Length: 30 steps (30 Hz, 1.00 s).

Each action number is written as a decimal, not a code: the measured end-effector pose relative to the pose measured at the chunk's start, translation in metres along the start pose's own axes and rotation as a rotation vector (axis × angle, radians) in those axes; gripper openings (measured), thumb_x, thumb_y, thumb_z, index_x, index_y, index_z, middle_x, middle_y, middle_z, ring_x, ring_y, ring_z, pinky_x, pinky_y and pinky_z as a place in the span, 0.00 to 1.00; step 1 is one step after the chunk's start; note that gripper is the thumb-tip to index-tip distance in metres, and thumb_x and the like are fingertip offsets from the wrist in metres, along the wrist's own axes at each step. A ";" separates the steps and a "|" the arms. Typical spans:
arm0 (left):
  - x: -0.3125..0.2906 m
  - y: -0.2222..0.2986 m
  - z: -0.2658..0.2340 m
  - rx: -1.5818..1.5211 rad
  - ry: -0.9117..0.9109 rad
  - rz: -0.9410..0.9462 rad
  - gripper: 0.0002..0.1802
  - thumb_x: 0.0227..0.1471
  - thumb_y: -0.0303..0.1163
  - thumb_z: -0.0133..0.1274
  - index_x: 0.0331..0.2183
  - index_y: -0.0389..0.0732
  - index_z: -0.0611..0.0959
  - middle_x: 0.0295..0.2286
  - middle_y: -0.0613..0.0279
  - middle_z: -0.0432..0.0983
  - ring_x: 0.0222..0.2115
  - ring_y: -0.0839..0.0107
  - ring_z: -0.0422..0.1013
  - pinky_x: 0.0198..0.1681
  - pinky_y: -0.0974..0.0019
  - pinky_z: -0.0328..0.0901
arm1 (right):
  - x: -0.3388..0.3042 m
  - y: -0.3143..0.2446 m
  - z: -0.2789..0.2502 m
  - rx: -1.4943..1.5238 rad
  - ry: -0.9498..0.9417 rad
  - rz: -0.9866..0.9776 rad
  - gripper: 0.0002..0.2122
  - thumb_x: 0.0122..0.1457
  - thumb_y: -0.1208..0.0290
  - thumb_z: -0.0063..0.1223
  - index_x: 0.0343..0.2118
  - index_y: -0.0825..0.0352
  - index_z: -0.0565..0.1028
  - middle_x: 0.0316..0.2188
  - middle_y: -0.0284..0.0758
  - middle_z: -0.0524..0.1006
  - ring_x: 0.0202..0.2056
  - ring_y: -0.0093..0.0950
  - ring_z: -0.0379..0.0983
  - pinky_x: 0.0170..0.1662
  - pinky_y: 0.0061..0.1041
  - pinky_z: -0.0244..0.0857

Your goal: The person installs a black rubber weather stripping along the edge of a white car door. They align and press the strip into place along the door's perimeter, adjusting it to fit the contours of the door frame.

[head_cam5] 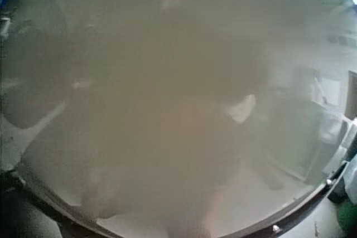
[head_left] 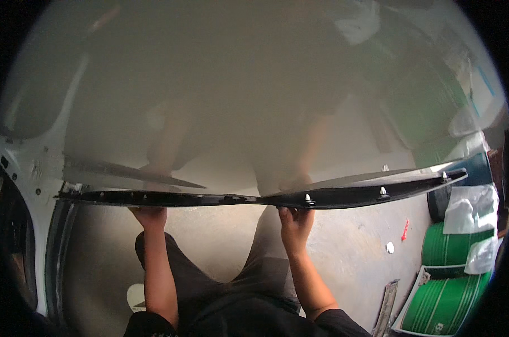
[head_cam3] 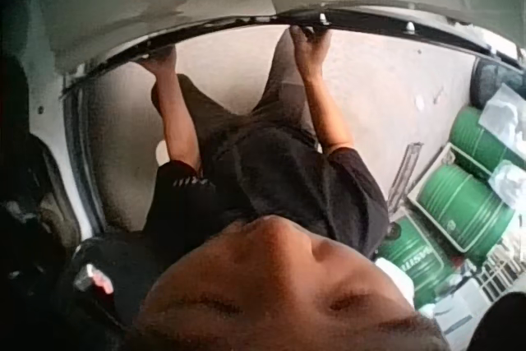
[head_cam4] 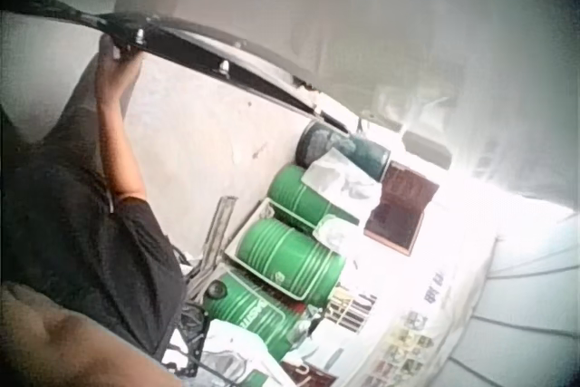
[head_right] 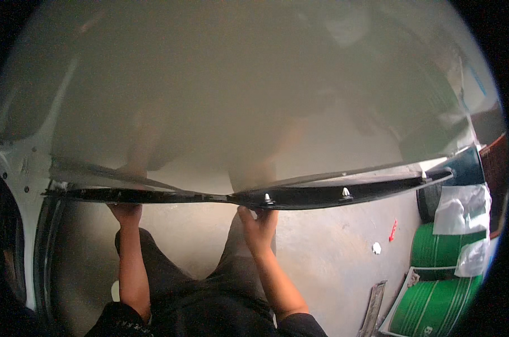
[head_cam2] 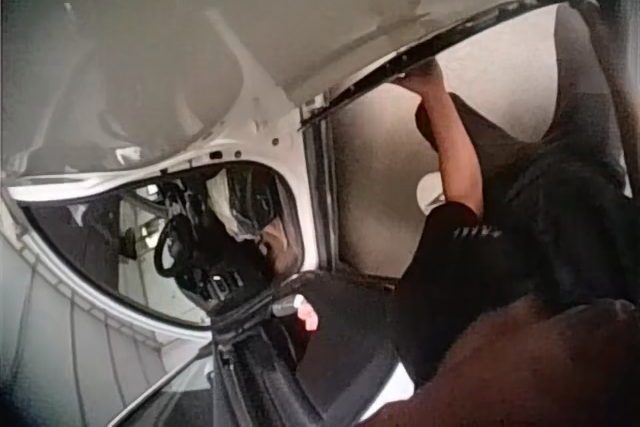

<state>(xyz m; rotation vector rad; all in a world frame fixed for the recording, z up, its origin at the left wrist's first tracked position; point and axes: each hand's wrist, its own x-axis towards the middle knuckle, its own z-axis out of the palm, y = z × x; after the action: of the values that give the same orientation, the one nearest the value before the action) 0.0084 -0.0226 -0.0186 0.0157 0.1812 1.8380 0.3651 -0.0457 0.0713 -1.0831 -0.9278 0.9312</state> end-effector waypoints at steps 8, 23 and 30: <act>0.001 -0.006 0.025 0.007 0.001 0.004 0.33 0.52 0.51 0.50 0.50 0.35 0.70 0.49 0.49 0.68 0.51 0.55 0.64 0.56 0.49 0.57 | -0.003 0.001 0.000 -0.028 -0.031 -0.007 0.21 0.49 0.87 0.52 0.46 0.69 0.63 0.42 0.36 0.69 0.44 0.27 0.68 0.49 0.28 0.63; 0.007 -0.004 0.006 -0.045 -0.090 -0.003 0.36 0.51 0.52 0.50 0.52 0.35 0.68 0.51 0.47 0.66 0.52 0.53 0.62 0.57 0.47 0.57 | 0.014 0.019 -0.025 -0.100 -0.210 -0.047 0.26 0.47 0.83 0.59 0.50 0.70 0.64 0.46 0.37 0.70 0.48 0.31 0.67 0.54 0.30 0.58; 0.017 -0.004 0.012 -0.008 -0.022 0.020 0.36 0.50 0.53 0.51 0.52 0.35 0.68 0.50 0.48 0.67 0.50 0.53 0.64 0.57 0.48 0.57 | 0.027 0.021 -0.021 -0.385 -0.309 0.134 0.10 0.49 0.73 0.61 0.35 0.68 0.76 0.33 0.34 0.77 0.36 0.28 0.72 0.42 0.27 0.65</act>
<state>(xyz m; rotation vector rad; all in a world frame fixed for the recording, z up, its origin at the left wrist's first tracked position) 0.0085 -0.0040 -0.0082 0.0320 0.1592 1.8574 0.3901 -0.0218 0.0505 -1.3625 -1.3412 1.0763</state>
